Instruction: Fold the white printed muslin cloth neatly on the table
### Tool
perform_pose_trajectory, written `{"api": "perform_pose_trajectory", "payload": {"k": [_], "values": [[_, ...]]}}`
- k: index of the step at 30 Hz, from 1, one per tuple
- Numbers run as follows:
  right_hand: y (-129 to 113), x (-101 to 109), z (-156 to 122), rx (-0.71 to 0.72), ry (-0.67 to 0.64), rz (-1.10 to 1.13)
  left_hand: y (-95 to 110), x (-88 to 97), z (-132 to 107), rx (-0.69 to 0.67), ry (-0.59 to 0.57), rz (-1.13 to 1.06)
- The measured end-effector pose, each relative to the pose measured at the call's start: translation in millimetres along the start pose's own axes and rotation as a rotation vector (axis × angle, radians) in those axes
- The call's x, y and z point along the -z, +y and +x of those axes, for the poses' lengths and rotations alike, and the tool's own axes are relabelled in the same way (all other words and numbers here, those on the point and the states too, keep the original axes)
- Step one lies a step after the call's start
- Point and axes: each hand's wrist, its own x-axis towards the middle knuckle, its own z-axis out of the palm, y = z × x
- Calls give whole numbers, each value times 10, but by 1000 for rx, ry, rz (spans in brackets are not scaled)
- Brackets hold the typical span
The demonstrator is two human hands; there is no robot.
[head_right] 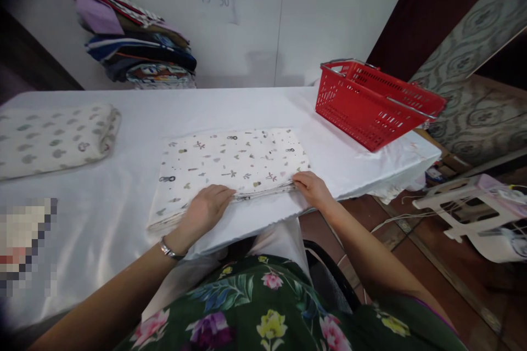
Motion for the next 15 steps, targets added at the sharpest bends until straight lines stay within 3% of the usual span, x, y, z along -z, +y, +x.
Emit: {"api": "perform_pose_trajectory", "payload": {"k": [6, 15], "values": [[-44, -12, -4, 128, 78, -165, 11, -13, -16, -5, 11, 39], [-127, -38, 4, 239, -31, -283, 93, -11, -11, -38, -3, 105]]}}
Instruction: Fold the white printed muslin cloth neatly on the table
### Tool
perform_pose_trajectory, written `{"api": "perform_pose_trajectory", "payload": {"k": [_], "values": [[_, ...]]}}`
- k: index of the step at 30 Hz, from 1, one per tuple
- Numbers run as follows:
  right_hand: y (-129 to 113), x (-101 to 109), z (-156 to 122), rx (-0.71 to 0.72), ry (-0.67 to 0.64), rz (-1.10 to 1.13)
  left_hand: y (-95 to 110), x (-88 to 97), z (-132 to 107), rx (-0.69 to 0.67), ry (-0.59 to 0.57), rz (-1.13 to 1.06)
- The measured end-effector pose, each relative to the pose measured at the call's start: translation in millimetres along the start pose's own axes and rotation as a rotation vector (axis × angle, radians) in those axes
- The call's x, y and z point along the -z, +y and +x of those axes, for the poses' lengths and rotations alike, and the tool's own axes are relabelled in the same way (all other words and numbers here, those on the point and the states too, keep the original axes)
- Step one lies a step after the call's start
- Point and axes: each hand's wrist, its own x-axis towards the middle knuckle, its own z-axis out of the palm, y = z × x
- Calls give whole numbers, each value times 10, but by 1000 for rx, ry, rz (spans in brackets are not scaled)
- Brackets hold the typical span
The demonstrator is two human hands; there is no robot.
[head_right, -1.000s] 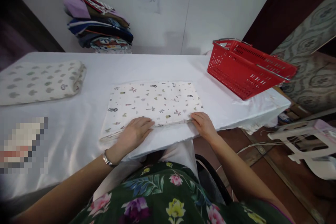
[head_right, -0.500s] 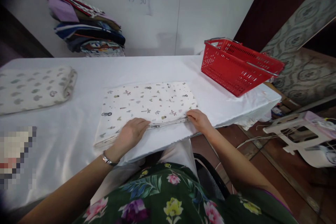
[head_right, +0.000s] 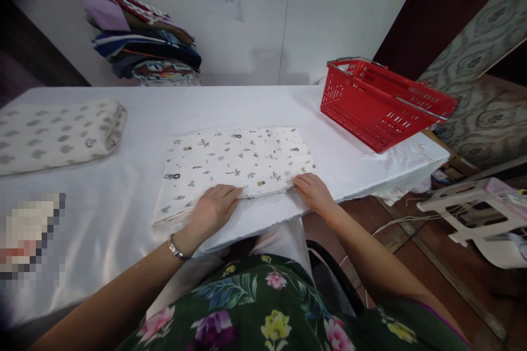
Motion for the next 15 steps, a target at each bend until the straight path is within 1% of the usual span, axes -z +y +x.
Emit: {"api": "perform_pose_trajectory", "payload": {"k": [5, 7, 11, 15], "values": [[-24, -73, 78, 46, 16, 47, 110, 9, 146, -11, -101, 38], [-21, -88, 99, 50, 37, 54, 134, -2, 204, -23, -119, 46], [-24, -69, 101, 38, 75, 40, 118, -45, 258, -36, -100, 61], [-52, -63, 89, 5, 102, -13, 82, -102, 229, -49, -53, 104]]}}
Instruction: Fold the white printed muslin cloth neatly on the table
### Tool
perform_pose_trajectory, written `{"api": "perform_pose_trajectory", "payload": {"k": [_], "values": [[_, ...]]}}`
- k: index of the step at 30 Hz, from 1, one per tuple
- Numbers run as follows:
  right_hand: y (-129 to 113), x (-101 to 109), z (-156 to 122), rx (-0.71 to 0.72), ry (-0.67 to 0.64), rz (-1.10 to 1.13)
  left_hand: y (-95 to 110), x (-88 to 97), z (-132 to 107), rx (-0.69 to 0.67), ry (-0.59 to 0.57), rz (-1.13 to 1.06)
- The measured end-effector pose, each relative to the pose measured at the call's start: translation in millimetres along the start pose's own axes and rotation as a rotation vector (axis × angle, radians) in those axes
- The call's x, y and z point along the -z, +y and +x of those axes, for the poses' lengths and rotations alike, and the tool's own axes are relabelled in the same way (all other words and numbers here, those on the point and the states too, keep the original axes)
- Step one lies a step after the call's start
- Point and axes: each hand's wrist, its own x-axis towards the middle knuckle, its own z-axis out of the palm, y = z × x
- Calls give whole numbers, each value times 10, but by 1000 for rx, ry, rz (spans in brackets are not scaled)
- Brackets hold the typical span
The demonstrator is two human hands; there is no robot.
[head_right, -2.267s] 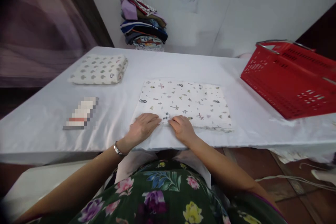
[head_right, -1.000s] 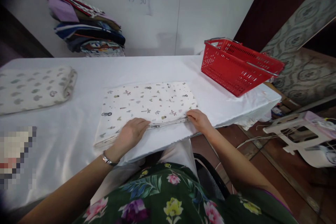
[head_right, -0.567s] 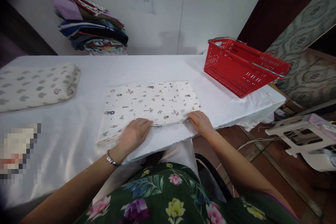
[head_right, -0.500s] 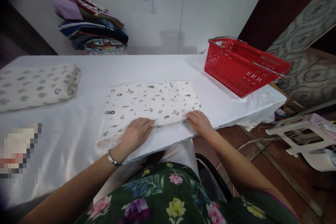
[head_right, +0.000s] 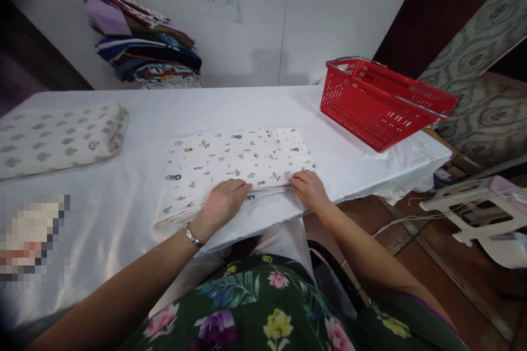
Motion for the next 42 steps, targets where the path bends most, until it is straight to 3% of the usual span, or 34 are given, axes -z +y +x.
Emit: {"api": "perform_pose_trajectory", "payload": {"k": [6, 18, 32, 42], "values": [[-6, -16, 16, 10, -62, -22, 44, -50, -63, -62, 7, -15], [5, 108, -5, 38, -268, 36, 36, -40, -19, 63, -9, -106], [54, 63, -41, 32, -176, 19, 24, -64, 7, 140, 18, -175], [64, 35, -54, 74, -200, -6, 35, -50, 31, 176, 9, -148]]}}
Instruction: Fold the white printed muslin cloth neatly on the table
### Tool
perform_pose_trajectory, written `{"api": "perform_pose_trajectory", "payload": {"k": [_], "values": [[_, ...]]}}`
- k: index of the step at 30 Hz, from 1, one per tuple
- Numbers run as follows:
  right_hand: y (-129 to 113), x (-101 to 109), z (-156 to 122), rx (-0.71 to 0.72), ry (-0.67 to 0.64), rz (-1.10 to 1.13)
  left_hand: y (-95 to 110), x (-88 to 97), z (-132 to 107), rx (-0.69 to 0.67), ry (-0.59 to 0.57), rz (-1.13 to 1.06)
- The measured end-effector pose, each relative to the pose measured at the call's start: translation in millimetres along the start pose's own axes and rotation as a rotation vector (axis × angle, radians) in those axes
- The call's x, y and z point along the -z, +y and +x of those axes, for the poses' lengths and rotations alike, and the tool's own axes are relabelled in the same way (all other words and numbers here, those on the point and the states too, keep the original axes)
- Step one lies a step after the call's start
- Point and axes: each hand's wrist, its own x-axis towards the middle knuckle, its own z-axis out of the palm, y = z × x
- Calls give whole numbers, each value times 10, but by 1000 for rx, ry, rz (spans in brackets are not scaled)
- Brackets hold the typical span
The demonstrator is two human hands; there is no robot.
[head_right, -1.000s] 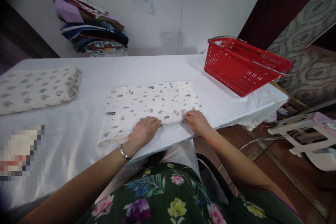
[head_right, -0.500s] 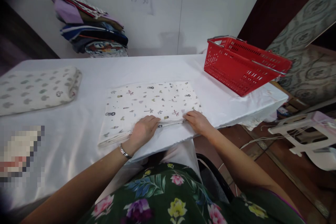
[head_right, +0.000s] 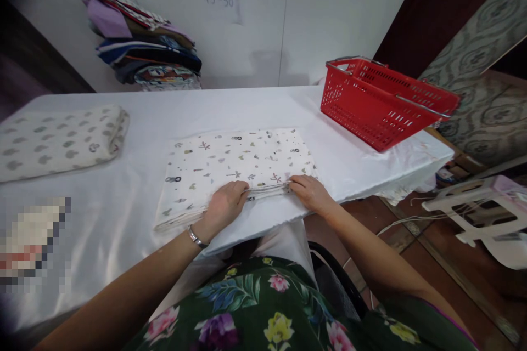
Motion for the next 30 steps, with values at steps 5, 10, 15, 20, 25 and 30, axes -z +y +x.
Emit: {"api": "perform_pose_trajectory", "payload": {"k": [5, 10, 15, 20, 25, 30], "values": [[-20, -31, 2, -29, 43, -17, 2, 8, -6, -7, 4, 28], [-49, -36, 6, -34, 46, 13, -21, -8, -37, -94, 8, 17], [-61, -37, -50, -71, 121, 185, -43, -20, -74, -198, 9, -22], [-90, -2, -85, -80, 117, 241, -18, -5, -65, -212, -39, -5], [-115, 39, -61, -109, 114, 277, -7, -23, -53, -184, -24, -19], [-107, 18, -68, -121, 136, 282, -23, -36, -71, -179, -1, -81]]}}
